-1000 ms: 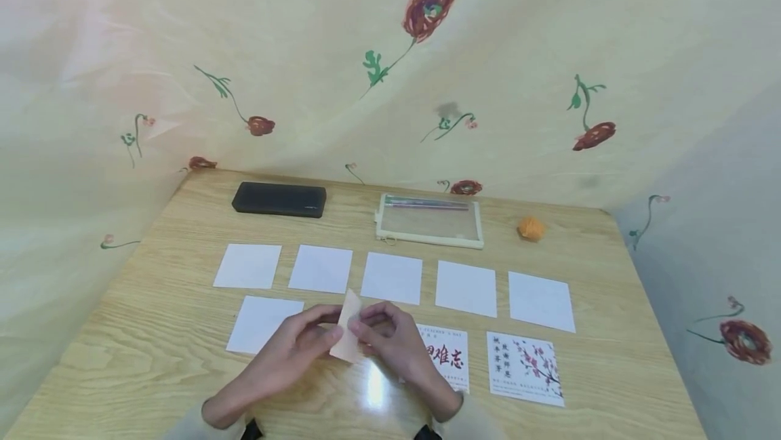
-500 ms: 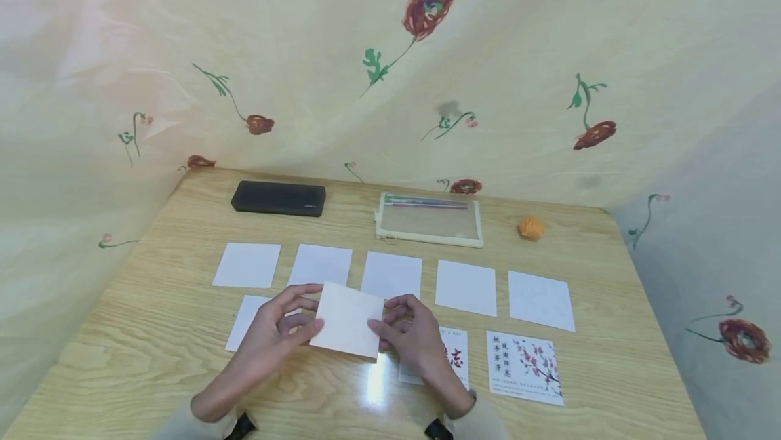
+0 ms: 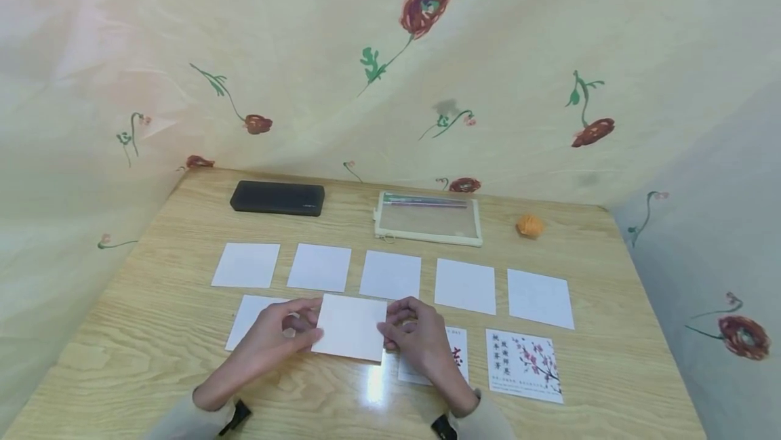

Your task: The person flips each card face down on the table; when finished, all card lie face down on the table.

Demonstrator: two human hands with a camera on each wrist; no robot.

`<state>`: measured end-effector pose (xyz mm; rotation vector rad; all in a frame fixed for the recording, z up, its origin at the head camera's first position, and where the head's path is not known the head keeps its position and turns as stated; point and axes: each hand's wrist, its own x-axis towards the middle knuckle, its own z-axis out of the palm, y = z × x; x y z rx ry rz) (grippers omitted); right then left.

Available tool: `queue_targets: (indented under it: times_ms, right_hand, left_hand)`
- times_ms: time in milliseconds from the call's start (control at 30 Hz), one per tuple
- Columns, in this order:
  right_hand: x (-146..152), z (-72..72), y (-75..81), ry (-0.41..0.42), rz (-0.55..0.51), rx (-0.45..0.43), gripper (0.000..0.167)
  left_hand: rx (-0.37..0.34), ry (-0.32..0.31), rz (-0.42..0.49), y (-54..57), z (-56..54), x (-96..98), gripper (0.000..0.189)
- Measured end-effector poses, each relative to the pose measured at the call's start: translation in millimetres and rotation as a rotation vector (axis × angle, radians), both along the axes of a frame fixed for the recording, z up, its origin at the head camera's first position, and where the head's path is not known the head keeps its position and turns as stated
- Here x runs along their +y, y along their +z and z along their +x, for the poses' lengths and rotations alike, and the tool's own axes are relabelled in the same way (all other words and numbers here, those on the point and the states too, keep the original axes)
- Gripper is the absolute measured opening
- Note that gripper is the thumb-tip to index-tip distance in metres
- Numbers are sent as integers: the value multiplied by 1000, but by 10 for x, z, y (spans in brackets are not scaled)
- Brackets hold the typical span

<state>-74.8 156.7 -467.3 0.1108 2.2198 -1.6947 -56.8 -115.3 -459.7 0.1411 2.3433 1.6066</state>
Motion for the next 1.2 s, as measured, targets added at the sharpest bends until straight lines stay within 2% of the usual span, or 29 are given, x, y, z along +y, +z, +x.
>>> queue_targets:
  times_ms: [100, 467, 700, 867, 967, 1067, 1200]
  right_hand:
    - [6, -5, 7, 9, 27, -5, 30]
    - [27, 10, 49, 69, 58, -66, 29]
    - [37, 20, 22, 100, 112, -38, 28]
    - [30, 18, 10, 110, 107, -54, 28]
    - [35, 12, 23, 127, 101, -65, 29]
    - [56, 6, 43, 149, 92, -69, 31]
    - [107, 6, 77, 149, 103, -70, 32]
  left_hand:
    - [-10, -32, -23, -13, -1, -4, 52]
    - [-58, -87, -59, -31, 26, 3, 51]
    - [-69, -87, -43, -24, 50, -17, 51]
    - [-77, -94, -50, -28, 46, -24, 51]
    - [-53, -114, -97, -20, 38, -32, 48]
    - [-3, -135, -155, -2, 30, -38, 37]
    - [51, -127, -200, 31, 31, -36, 25]
